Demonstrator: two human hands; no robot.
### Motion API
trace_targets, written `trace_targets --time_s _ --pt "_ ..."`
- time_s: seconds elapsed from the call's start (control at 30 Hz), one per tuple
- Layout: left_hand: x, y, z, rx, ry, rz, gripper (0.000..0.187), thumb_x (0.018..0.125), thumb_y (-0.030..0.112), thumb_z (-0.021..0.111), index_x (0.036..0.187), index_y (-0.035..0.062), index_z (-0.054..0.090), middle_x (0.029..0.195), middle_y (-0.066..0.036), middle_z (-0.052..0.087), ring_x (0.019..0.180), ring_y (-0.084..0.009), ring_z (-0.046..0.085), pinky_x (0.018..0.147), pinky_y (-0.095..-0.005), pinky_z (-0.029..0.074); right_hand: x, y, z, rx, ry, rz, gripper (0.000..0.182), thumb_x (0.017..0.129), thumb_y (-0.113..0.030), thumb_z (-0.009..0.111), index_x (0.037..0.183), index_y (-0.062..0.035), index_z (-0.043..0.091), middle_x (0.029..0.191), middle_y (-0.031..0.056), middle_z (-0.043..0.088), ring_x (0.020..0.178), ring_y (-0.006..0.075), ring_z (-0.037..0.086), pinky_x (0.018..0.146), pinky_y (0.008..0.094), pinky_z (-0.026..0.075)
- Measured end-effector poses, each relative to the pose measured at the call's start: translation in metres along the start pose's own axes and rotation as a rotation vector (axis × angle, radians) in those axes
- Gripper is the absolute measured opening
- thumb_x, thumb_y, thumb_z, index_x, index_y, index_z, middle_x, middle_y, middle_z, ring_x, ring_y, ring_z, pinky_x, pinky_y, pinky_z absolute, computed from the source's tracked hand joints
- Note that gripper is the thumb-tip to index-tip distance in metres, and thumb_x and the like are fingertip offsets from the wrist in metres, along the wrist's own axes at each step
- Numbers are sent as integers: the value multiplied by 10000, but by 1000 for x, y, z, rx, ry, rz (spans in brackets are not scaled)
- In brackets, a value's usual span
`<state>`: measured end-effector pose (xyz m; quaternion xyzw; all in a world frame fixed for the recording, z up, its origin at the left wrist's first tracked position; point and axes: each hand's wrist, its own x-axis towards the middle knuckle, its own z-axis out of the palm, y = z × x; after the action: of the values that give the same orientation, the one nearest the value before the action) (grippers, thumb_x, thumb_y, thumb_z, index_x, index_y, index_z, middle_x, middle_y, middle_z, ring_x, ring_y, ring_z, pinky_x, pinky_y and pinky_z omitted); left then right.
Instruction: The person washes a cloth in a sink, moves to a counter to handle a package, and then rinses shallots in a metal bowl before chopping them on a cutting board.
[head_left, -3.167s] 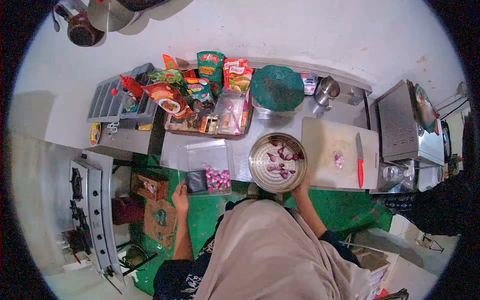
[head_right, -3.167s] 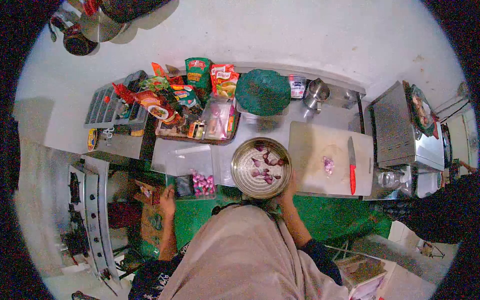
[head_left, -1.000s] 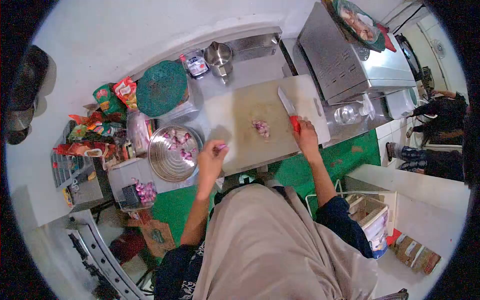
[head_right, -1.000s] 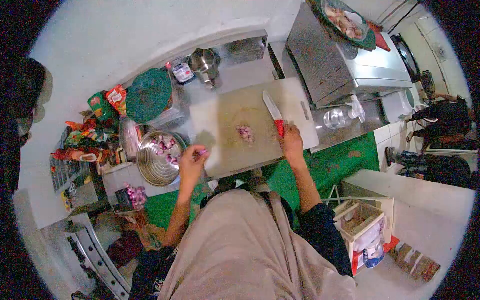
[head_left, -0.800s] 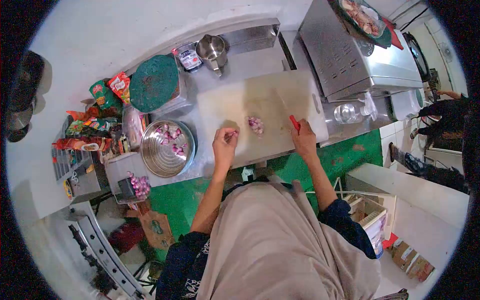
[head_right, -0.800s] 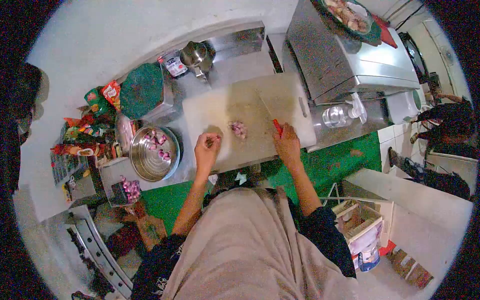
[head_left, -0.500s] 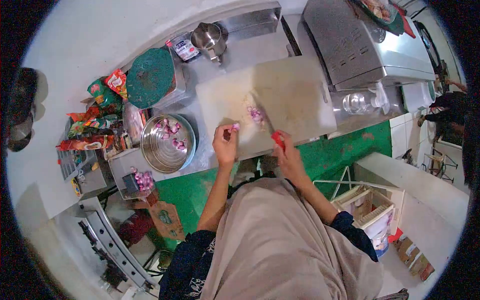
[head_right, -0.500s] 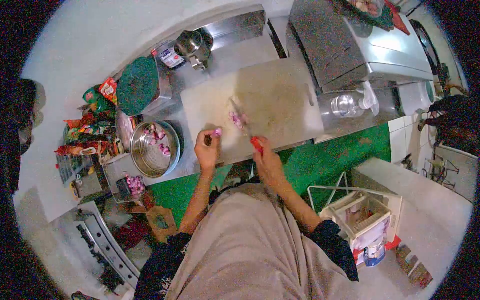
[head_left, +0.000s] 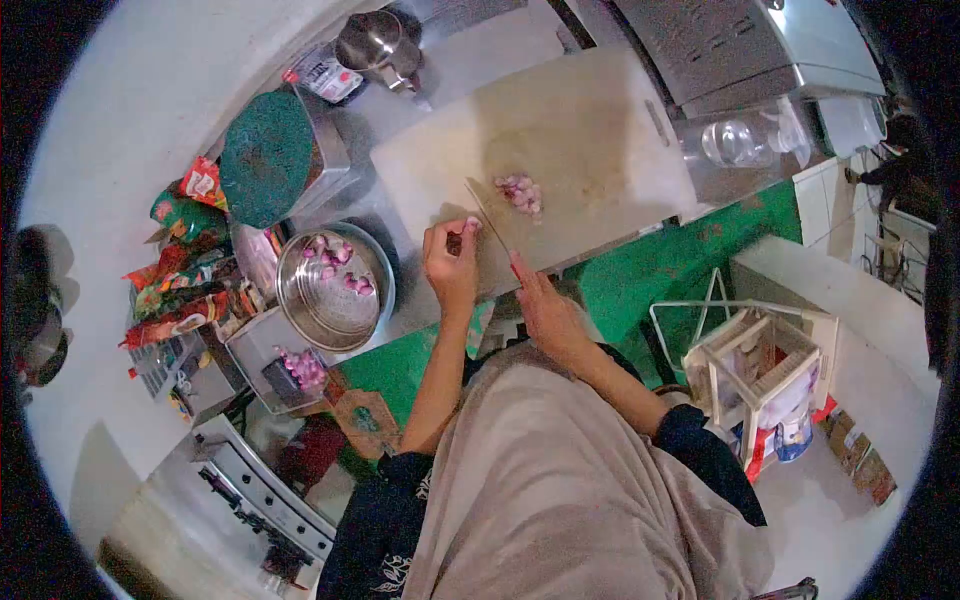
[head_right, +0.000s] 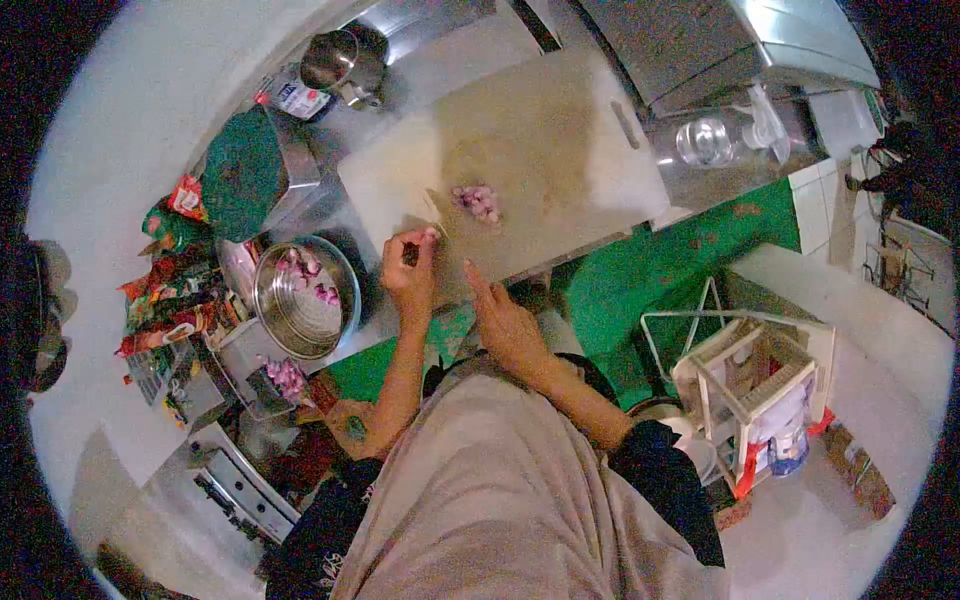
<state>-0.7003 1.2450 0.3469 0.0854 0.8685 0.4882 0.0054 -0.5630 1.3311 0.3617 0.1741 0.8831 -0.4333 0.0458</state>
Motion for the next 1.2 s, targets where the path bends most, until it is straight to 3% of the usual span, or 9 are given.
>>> trace_targets --time_s 0.1,0.2,0.67,0.77,0.87,1.2 --pt "2 -7 2 62 6 159 81 811 74 674 866 22 644 827 -64 595 715 -155 581 665 -298 481 -3 -1 6 -65 -10 -27 706 840 -79 506 1457 -170 176 1014 232 556 723 425 610 590 497 527" --pt "2 -1 2 11 -10 49 56 794 29 653 847 32 634 873 -97 640 830 -247 618 755 -342 485 -2 -2 11 -94 -44 -26 732 819 -68 502 1463 -173 171 1006 224 546 705 410 614 572 481 532" --pt "-3 -23 6 99 -23 23 111 795 59 664 879 7 615 876 -96 611 784 -215 595 738 -319 479 -3 -13 -5 -219 -110 -27 774 798 -84 542 1469 -201 175 960 205 530 619 367 613 512 455 531" --pt "-4 -27 9 102 -2 32 104 774 50 672 856 17 617 859 -97 607 775 -232 600 709 -327 481 1 -12 -5 -201 -125 -13 780 795 -78 546 1470 -202 175 965 220 535 636 379 618 522 467 530" --pt "-4 -25 9 101 5 15 104 758 37 676 844 23 620 858 -97 607 779 -239 604 696 -331 485 2 -18 -10 -155 -132 -2 698 839 -57 470 1461 -202 190 937 202 531 672 408 594 579 512 495" --pt "-4 -24 9 73 3 63 106 761 28 685 848 19 626 863 -98 613 820 -242 602 749 -341 479 26 -17 -1 -199 -141 -2 719 823 -64 479 1467 -192 184 971 236 546 656 404 616 555 483 524"
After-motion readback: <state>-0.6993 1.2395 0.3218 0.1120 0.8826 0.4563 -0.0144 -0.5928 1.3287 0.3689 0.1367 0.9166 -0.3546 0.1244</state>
